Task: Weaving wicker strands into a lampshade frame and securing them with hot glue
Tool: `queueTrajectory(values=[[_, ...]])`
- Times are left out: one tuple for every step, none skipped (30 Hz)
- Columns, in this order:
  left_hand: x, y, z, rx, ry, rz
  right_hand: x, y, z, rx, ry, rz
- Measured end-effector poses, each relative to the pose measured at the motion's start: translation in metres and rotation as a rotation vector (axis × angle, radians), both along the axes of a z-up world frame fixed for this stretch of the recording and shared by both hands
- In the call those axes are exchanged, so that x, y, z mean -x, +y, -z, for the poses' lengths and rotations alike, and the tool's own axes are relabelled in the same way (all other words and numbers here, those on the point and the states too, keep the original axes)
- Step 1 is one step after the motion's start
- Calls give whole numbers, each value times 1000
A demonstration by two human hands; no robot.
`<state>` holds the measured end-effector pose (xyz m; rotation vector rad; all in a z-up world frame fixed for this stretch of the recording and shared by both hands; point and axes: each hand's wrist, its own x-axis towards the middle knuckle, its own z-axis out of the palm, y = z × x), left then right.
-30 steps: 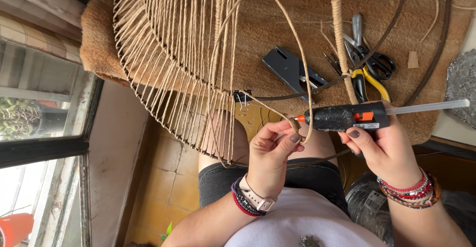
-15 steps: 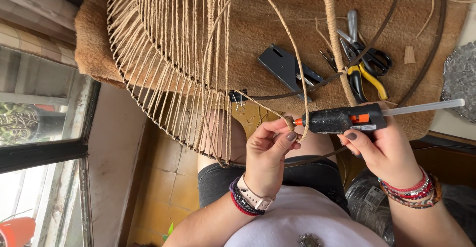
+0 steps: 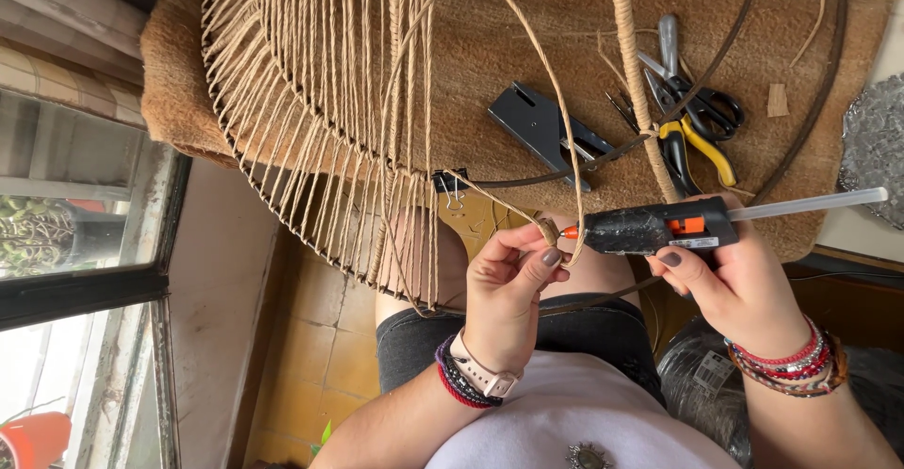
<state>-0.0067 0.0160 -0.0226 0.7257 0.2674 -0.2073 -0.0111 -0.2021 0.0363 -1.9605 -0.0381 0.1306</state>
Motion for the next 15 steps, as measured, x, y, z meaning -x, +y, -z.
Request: queueTrajectory(values=[[0,0,0,0,0,0,-1,2,-2,0,0,0],[0,0,0,4,4,1,-1,3,-5,-12,-11,-6],[1,1,1,8,8,2,-2,5,-7,-24,-21,-12],[0,1,0,8,8,3,-2,4,-5,-24,-21,-11],[0,0,-1,1,3,8,-2,4,-3,6,-8,-4],[-1,0,-2,-6,-2,14,-1,3,-1,36,5,3],[0,0,-1,-6,-2,16,-2,4,-2,36,5,5],[0,0,0,-5,-1,13,-3,5,-3,-24,5,17],[0,1,1,-3,0,10,-4,6,-4,-84,5,28],[0,1,2,-4,1,8,-4,4,-4,-85,5,26],[1,1,3,4,0,4,-3,2,-4,7,0,13],[1,1,3,12,0,1,-2,0,-4,98,-5,1],[1,1,3,11,1,0,-2,-1,-1,98,-4,0],[1,1,4,9,5,-1,-2,-2,1,74,11,9],[1,1,4,7,9,-2,-1,-3,4,51,26,18]])
